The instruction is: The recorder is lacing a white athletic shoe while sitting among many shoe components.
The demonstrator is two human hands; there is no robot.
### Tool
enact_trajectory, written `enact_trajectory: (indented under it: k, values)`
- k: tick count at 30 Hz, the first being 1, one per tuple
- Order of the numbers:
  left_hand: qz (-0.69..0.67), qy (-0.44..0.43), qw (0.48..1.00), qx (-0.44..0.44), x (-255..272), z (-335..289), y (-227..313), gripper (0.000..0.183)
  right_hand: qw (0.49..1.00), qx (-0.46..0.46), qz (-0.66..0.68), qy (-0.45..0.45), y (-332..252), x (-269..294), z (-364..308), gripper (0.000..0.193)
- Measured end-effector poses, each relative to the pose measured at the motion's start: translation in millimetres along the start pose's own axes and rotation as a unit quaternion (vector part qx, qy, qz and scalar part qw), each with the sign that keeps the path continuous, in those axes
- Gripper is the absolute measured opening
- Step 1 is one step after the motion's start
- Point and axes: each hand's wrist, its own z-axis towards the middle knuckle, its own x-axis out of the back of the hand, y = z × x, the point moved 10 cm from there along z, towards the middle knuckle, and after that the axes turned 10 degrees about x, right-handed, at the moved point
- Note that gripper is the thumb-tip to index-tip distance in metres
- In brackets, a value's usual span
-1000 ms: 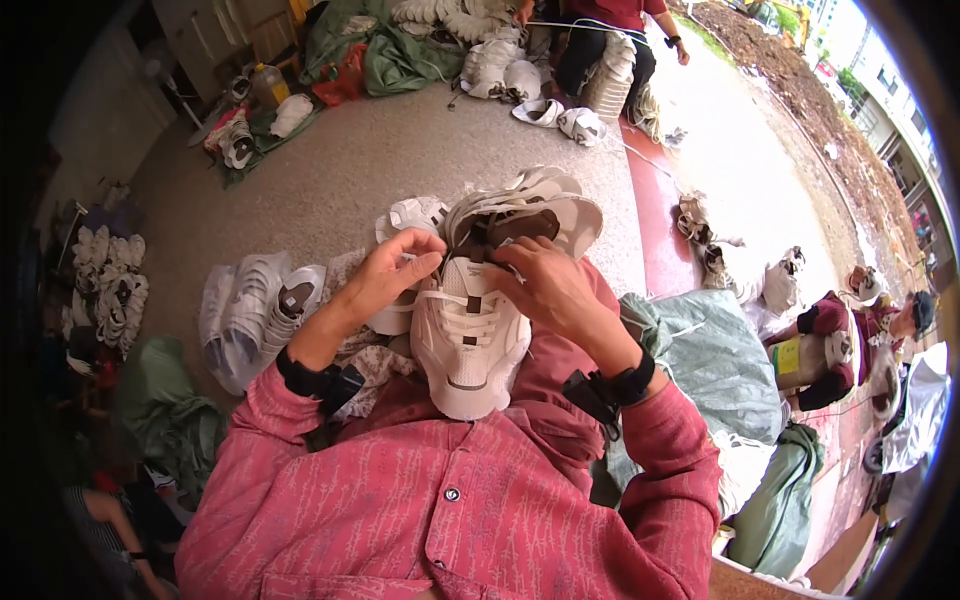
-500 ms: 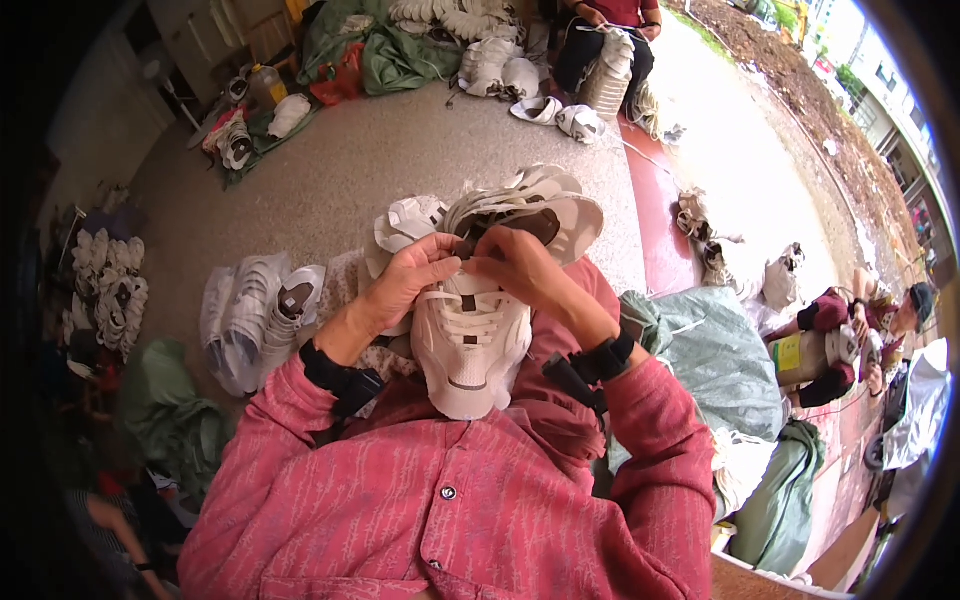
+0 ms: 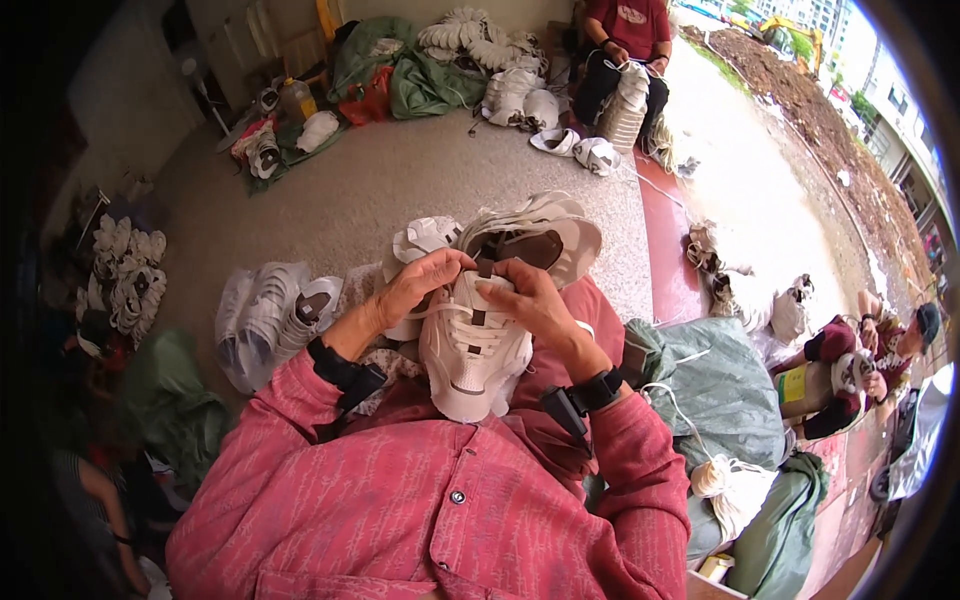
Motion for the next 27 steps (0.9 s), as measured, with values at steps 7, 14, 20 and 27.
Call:
enact_trajectory:
  k: [7, 14, 20, 27]
  values:
    - [-0.005, -0.040, 0.998, 0.049, -7, -4, -5, 0.042, 0.994, 0.037, 0.022, 0.104, 8, 5, -1, 0.023]
    - [-0.026, -0.043, 0.998, -0.027, -4, -12, -2, 0.034, 0.972, 0.086, -0.119, 0.183, -29, 43, -34, 0.028]
    - [0.206, 0.044, 0.971, -0.118, -2, -17, 16, 0.027, 0.972, -0.179, 0.145, 0.052, 19, 18, -98, 0.023]
    - [0.087, 0.017, 0.995, -0.041, -4, -12, 4, 0.019, 0.882, -0.158, 0.434, 0.095, 37, -5, -87, 0.021]
